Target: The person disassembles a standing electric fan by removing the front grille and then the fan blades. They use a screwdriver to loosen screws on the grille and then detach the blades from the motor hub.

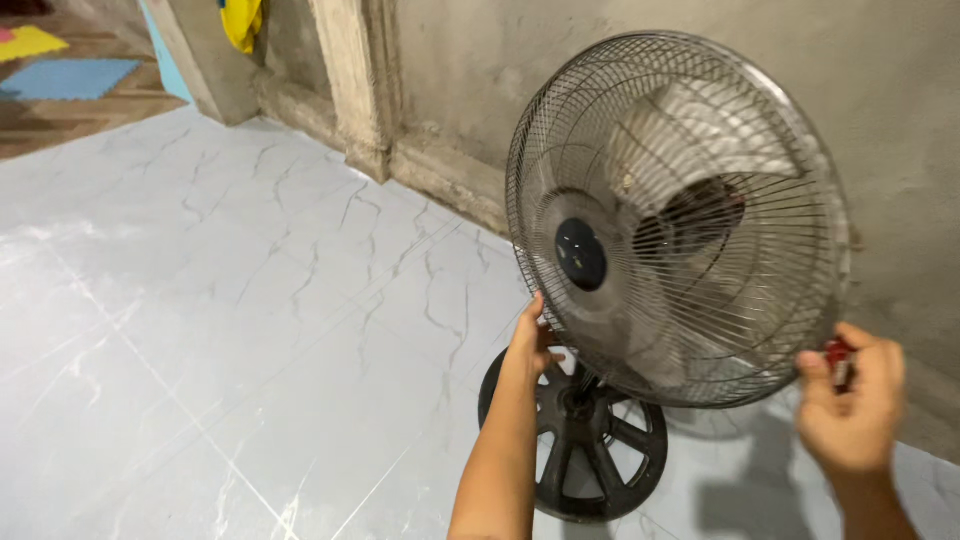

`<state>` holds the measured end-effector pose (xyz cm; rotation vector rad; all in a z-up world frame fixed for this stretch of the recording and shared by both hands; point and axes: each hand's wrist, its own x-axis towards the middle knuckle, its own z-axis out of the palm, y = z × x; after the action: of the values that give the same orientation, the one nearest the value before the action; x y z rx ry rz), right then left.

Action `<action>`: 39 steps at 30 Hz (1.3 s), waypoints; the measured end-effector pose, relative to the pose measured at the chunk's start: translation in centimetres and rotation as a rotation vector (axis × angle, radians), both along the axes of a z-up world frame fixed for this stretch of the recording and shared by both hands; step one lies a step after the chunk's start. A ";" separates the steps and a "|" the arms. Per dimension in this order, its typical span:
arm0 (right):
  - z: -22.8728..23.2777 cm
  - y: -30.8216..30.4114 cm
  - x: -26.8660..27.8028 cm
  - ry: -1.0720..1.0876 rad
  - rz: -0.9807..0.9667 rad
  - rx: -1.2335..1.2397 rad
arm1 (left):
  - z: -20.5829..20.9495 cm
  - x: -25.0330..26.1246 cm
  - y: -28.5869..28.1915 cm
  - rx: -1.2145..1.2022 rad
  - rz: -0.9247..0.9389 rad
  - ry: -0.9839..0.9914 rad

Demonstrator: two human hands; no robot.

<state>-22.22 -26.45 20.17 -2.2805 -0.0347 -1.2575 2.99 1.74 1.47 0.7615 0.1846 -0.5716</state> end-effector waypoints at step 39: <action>-33.3 7.8 26.7 0.682 0.010 0.579 | 1.3 1.1 6.3 0.039 0.212 -0.285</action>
<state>4.50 -18.70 -13.13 -2.0483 0.4929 -0.3496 4.11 8.08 2.79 0.8405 0.0122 -0.2547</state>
